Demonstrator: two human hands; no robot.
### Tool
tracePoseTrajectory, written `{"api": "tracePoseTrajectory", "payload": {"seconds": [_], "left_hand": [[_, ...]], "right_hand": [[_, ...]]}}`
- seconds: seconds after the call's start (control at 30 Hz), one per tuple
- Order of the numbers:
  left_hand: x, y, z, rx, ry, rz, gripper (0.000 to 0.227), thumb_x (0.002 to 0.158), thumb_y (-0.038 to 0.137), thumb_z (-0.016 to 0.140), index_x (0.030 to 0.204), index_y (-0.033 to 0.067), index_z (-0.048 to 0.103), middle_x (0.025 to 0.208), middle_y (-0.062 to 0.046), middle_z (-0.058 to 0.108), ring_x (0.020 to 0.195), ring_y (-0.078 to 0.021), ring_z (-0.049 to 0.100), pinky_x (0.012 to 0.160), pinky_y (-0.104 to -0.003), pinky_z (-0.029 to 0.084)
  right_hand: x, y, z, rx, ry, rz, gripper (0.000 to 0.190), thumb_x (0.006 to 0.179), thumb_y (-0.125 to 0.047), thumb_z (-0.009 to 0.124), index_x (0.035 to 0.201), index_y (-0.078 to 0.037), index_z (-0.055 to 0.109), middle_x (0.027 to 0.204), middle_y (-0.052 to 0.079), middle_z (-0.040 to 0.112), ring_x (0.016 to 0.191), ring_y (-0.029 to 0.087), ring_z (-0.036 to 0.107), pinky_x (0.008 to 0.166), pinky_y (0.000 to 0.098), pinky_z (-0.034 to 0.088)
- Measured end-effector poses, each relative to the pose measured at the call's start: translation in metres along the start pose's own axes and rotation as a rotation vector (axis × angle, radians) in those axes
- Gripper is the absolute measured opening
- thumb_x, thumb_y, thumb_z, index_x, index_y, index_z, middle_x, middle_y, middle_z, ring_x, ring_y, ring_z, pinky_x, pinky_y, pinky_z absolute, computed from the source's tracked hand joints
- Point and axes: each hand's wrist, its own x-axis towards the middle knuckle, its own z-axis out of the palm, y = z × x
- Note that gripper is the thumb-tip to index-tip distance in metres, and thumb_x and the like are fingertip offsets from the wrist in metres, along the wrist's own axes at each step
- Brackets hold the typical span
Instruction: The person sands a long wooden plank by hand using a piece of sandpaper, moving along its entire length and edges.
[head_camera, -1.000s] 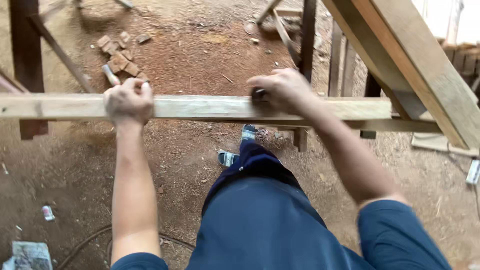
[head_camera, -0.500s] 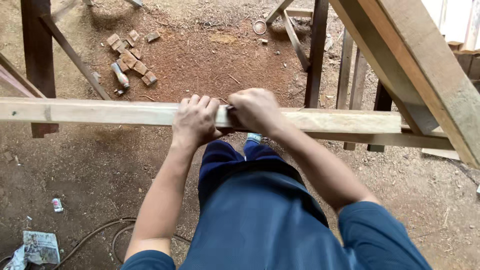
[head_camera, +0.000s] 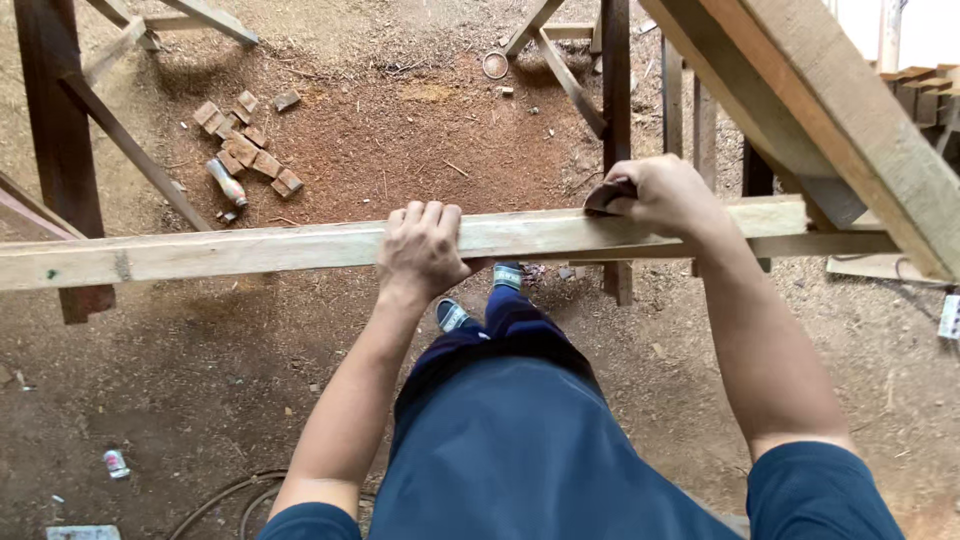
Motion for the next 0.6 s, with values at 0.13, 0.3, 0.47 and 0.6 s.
{"api": "tracePoseTrajectory", "payload": {"seconds": [0.13,0.3,0.47,0.6], "left_hand": [[-0.003,-0.001,-0.007,-0.044,-0.043,0.017,0.071,0.079,0.077,0.074,0.087,0.0072,0.064,0.083,-0.011,0.067,0.074,-0.0242,0.062,0.067,-0.038,0.049],[-0.005,0.001,-0.016,-0.001,0.126,0.060,0.079,0.065,0.079,0.071,0.094,0.0057,0.066,0.087,-0.009,0.070,0.082,-0.0241,0.066,0.073,-0.039,0.053],[-0.010,-0.003,0.008,0.026,-0.004,0.019,0.052,0.083,0.060,0.070,0.096,0.0092,0.066,0.089,-0.008,0.070,0.079,-0.0215,0.064,0.072,-0.036,0.052],[-0.007,-0.007,0.019,0.036,-0.141,-0.060,0.012,0.099,0.025,0.059,0.104,0.0151,0.065,0.092,-0.003,0.070,0.081,-0.0193,0.063,0.076,-0.034,0.051]], "right_hand": [[0.026,-0.033,0.026,-0.029,-0.059,-0.161,0.004,0.094,-0.018,0.072,0.092,-0.014,0.070,0.088,0.006,0.074,0.078,0.022,0.073,0.074,0.0389,0.061],[0.067,-0.114,0.071,0.004,0.180,-0.482,0.008,0.091,-0.010,0.070,0.098,-0.011,0.068,0.087,0.010,0.073,0.082,0.029,0.071,0.077,0.0443,0.058],[0.052,-0.082,0.038,-0.071,-0.099,-0.278,0.010,0.090,-0.020,0.072,0.098,-0.014,0.068,0.090,0.008,0.073,0.084,0.025,0.071,0.078,0.0433,0.058],[0.007,-0.002,-0.011,0.038,-0.214,-0.011,0.010,0.092,-0.021,0.070,0.098,-0.013,0.069,0.091,0.008,0.075,0.083,0.022,0.073,0.081,0.0392,0.059]]}}
